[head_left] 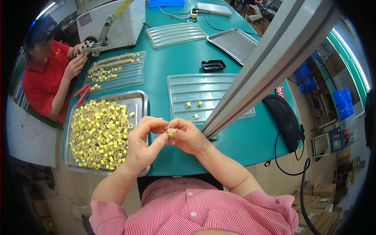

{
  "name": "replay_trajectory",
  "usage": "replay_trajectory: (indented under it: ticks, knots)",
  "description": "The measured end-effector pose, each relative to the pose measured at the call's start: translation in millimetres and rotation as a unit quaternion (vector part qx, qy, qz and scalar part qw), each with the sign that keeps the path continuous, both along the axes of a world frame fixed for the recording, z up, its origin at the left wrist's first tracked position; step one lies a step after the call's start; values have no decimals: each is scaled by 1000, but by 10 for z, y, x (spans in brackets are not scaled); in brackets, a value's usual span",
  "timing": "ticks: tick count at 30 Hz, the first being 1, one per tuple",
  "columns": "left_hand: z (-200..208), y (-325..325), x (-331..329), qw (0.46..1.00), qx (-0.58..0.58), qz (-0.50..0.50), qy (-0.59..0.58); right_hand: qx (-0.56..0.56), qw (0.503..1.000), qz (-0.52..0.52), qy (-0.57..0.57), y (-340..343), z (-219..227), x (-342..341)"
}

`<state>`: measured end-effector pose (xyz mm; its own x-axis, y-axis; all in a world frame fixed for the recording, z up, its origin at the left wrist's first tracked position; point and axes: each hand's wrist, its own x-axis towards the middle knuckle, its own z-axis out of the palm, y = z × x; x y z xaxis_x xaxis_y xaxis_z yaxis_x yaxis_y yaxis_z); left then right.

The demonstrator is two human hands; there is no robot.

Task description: The person assembles small yellow electronic components by hand at a factory workstation.

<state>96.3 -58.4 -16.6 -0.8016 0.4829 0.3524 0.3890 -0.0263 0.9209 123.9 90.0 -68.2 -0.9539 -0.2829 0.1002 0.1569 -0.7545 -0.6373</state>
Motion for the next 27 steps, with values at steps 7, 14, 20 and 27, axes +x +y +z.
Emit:
replay_trajectory:
  ticks: [7,14,20,27]
  knots:
    - [-19,3,4,1000,10,-4,27,-8,1000,3,0,7,-13,-3]
    - [-83,23,8,999,32,1,35,-7,1000,-3,13,4,-15,-15]
    - [-119,24,8,999,46,0,19,-27,1000,6,4,11,-18,-6]
    - [-84,18,17,993,65,-20,-99,-31,999,6,-8,8,-9,-3]
